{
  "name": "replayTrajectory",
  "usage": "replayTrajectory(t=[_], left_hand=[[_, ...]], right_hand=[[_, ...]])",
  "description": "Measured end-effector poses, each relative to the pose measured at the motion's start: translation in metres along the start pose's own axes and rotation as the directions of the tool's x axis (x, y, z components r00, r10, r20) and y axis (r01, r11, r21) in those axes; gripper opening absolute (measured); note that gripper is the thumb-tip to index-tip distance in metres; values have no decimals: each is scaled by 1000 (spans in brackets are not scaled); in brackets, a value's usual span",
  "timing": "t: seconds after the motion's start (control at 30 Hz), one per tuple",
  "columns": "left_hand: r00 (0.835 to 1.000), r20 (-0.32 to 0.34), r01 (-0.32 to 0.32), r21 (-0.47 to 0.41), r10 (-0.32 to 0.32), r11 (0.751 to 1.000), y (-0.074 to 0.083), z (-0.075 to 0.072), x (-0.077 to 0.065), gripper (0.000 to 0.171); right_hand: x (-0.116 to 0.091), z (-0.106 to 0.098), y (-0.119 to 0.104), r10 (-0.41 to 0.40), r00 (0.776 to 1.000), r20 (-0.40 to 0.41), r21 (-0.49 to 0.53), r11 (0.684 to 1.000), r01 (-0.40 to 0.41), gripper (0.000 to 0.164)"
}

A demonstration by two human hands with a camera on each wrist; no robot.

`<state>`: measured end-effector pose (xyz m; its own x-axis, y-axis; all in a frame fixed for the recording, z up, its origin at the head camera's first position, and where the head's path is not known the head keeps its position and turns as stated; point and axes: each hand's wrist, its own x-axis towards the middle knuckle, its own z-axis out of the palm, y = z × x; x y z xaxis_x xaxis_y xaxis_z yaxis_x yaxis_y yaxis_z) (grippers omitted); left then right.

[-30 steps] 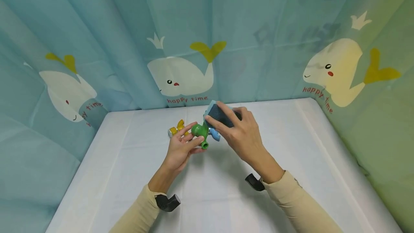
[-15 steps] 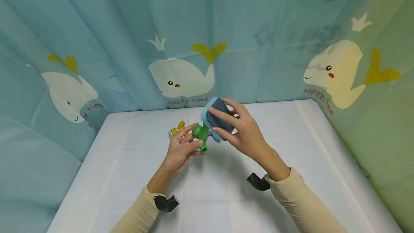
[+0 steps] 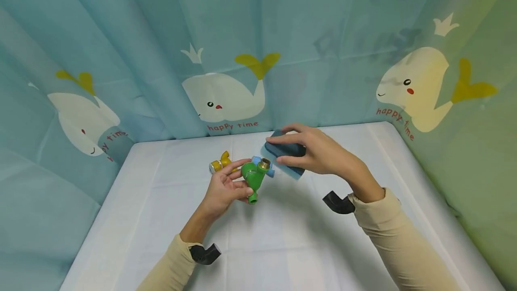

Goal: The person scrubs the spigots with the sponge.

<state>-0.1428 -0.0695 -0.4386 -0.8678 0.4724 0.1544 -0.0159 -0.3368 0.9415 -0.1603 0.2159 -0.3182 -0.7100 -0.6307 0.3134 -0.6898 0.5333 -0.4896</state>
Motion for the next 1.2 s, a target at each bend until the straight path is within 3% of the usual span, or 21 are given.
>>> replayTrajectory(t=[0.17,0.27,0.37,0.57,0.67,0.8,0.9,1.0,1.1,1.2], left_hand=[[1000,25,-10,17,10,1000,-1,-1,0,78],[1000,21,-5,20,5,1000,-2,-3,0,79],[1000,11,17,22,-17,1000,-5,-5,-1,80],[999,53,9,-11,-8,1000,-7,-5,-4,77],[998,69,8,-44,-5,999,-7,-5,-5,78],[995,102,-1,-105,12,994,-7,-5,-7,81],[990,133,-25,-175,49,984,-5,-4,-7,81],[988,139,-27,-243,63,970,-4,-3,-8,81],[990,134,-13,-273,51,962,-3,-2,-7,83],[988,142,-13,-267,53,964,-3,-2,-6,86]], right_hand=[[1,-5,-13,-52,998,23,-67,996,53,49],[2,-4,-22,-112,994,20,-204,972,113,50],[4,-5,-26,-122,993,-2,-303,946,115,50],[3,-8,-30,-127,991,34,-268,954,132,48],[3,-10,-27,-128,992,-22,-297,948,116,50],[1,-3,-21,-148,985,-83,-104,985,139,54],[-2,9,-16,-139,987,-75,89,985,146,54],[-4,20,-10,-84,986,-141,117,988,101,55],[-6,31,-8,-28,969,-246,195,978,78,59],[-8,45,-11,10,966,-259,342,936,82,61]])
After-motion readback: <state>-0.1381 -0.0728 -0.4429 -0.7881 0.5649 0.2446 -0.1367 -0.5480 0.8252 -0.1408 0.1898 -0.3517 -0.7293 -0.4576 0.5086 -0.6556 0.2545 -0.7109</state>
